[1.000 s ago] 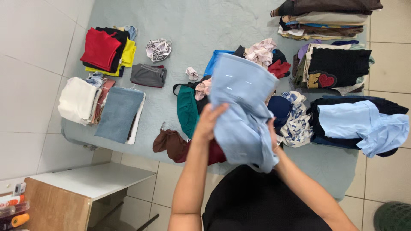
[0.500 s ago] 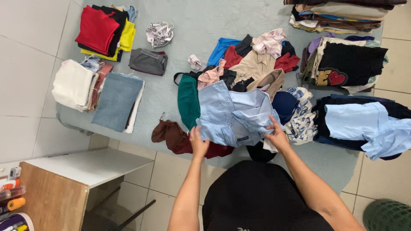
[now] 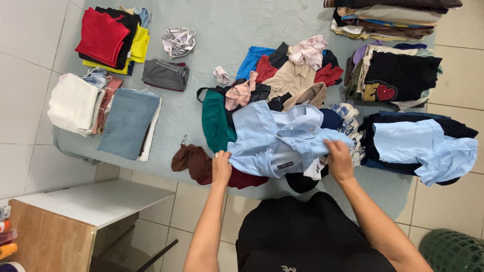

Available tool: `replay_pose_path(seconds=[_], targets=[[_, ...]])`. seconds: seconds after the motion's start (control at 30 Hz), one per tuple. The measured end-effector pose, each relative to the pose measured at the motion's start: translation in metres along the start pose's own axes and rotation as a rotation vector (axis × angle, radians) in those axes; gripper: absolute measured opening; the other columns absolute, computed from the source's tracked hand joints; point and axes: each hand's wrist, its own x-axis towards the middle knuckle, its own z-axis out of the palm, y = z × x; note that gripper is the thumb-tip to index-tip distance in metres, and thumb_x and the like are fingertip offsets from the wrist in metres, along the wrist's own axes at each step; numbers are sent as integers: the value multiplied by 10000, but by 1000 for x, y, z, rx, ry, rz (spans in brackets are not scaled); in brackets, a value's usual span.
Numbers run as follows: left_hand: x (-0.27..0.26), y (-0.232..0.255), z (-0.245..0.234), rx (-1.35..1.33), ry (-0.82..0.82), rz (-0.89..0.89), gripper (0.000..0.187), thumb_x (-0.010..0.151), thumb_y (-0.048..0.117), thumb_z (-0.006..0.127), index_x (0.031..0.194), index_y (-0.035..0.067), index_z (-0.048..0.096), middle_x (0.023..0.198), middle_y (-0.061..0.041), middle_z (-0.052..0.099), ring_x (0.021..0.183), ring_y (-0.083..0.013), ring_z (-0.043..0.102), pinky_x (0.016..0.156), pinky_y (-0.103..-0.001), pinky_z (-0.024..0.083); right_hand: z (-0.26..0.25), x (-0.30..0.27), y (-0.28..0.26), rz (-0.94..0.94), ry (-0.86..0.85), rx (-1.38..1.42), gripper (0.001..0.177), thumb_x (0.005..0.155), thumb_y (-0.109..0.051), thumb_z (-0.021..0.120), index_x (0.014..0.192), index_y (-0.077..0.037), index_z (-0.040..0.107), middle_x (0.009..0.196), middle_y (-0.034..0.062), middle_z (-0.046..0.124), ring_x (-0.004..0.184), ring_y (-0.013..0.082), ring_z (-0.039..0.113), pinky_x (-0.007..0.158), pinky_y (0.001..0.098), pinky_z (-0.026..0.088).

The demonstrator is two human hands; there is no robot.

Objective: The person folds various garments on a bed, including a light blue shirt, dark blue shorts, a beige top, socks, a blue t-shirt, a maroon t-shirt, a black top, a brown t-shirt, a black dress, and a beige t-shirt. Each item is smoothed, folded, and placed into a growing stack on the bed.

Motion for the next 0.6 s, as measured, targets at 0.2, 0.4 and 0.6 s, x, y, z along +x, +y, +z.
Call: replay_pose_path(seconds=[0.2,0.4,0.6], targets=[[4,17,-77,-337,166,110,139,770,-38,674,890,11,723,1064,-142,699,1084,-355,597,928,-447,453,-59,27,8,-182,506,-338,209,790,-62,692,984,-134,723,975,55,648,985,251,587,847,395,454],[5,24,-104,-1166,73,-241,164,1006,220,712,938,78,666,832,82,572,768,-44,472,679,-231,384,-88,47,37,334,57,545,193,992,-244,711,1029,-55,713,879,20,676,831,85,573,720,247,458],[42,25,-30,-964,164,-483,291,1011,351,670,974,66,715,753,61,524,678,-63,409,594,-263,367,-32,98,58,469,-75,332,338,964,-370,729,1088,-57,745,835,58,697,745,151,634,683,339,494]])
